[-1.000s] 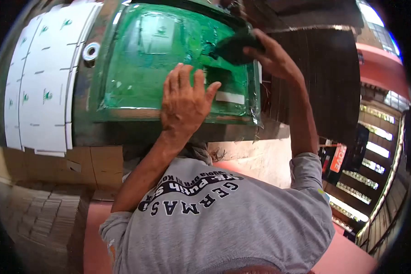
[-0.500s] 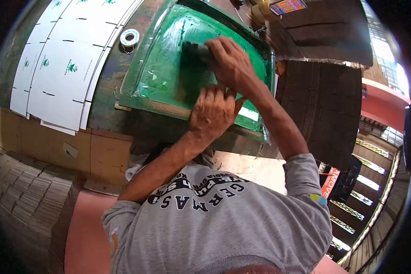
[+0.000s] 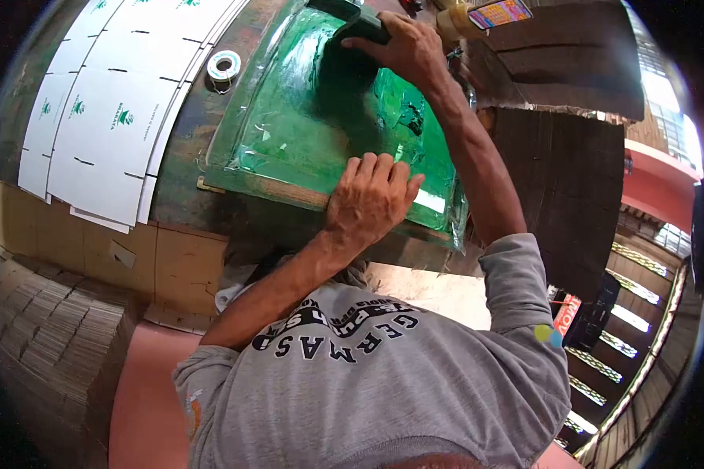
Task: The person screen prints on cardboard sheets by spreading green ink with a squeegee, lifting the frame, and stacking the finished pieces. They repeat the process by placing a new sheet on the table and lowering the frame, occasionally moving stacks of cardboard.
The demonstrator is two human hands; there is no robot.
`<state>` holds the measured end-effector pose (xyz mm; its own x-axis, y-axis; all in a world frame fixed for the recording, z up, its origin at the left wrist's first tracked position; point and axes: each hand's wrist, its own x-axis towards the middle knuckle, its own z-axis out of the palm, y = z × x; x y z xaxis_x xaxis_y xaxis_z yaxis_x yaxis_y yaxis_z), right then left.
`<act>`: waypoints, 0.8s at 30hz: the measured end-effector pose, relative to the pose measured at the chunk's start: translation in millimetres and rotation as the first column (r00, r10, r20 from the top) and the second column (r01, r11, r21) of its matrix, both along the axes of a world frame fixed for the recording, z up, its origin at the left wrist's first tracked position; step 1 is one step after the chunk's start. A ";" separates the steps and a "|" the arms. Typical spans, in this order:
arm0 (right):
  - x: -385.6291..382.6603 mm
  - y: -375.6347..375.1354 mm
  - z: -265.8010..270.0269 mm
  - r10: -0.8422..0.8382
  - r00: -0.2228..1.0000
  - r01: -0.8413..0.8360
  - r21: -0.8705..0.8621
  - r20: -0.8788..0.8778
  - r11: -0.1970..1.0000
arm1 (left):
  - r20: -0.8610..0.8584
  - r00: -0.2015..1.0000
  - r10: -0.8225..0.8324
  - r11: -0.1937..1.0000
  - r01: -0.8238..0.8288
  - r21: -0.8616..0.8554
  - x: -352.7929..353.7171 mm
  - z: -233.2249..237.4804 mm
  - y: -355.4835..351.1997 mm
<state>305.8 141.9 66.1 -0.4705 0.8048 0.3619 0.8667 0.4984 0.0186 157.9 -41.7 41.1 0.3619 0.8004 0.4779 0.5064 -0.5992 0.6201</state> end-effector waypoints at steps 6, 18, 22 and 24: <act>-17.9 -62.5 -1.2 0.083 0.992 -0.085 -0.009 -0.094 0.996 | 0.055 0.998 -0.007 0.998 0.003 0.067 2.1 -3.8 -1.7; 23.4 -169.5 100.7 -0.324 0.709 0.405 -0.014 -0.626 0.914 | 0.302 0.876 -0.377 0.834 0.179 0.521 -24.7 20.5 -7.9; 43.4 -194.1 120.1 -0.377 0.758 0.576 0.276 -0.532 0.769 | 0.306 0.847 -0.435 0.689 0.094 0.719 -2.7 79.7 29.9; 72.0 -176.1 132.4 -0.589 0.695 0.713 0.294 -0.412 0.637 | 0.306 0.847 -0.434 0.586 0.007 0.810 16.7 119.5 62.8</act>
